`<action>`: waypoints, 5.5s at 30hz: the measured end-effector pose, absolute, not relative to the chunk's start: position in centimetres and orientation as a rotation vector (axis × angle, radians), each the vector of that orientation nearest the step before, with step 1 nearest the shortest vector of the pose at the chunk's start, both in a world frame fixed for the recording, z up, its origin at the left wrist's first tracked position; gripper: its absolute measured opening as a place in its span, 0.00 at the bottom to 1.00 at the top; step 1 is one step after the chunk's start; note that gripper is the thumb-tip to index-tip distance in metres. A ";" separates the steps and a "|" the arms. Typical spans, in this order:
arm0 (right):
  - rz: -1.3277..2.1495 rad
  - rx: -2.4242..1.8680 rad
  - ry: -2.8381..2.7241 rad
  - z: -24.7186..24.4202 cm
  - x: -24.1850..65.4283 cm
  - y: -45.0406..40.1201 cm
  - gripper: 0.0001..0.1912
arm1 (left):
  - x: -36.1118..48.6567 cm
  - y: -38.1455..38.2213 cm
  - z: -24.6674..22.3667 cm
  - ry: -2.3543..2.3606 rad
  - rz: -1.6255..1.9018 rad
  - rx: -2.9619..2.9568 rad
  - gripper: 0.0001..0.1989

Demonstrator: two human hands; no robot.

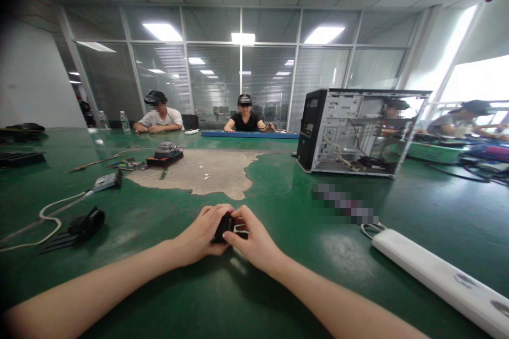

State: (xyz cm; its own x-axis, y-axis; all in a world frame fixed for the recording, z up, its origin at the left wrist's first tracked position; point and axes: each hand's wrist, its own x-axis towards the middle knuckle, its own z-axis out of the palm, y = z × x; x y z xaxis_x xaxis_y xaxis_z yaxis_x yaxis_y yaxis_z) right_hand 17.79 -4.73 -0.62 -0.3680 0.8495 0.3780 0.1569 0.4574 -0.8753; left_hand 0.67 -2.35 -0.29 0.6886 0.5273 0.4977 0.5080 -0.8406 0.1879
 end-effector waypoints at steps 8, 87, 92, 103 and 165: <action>1.045 -0.910 -1.689 -0.3 17.5 -4.8 0.08 | 0.8 -2.3 -0.6 0.909 0.874 2.869 0.31; 1.167 -0.960 -1.724 0.3 18.4 -3.9 0.13 | 0.7 -2.6 0.3 0.945 0.615 2.774 0.35; 1.291 -1.006 -1.660 0.4 18.3 -3.8 0.17 | 0.7 -2.4 0.4 0.914 0.633 2.771 0.35; 1.187 -0.952 -1.769 0.5 19.0 -4.4 0.13 | 0.9 -2.8 0.4 0.905 0.686 2.750 0.36; 1.392 -0.852 -1.523 0.3 18.8 -6.9 0.15 | 2.1 -5.8 0.6 0.980 0.777 2.637 0.35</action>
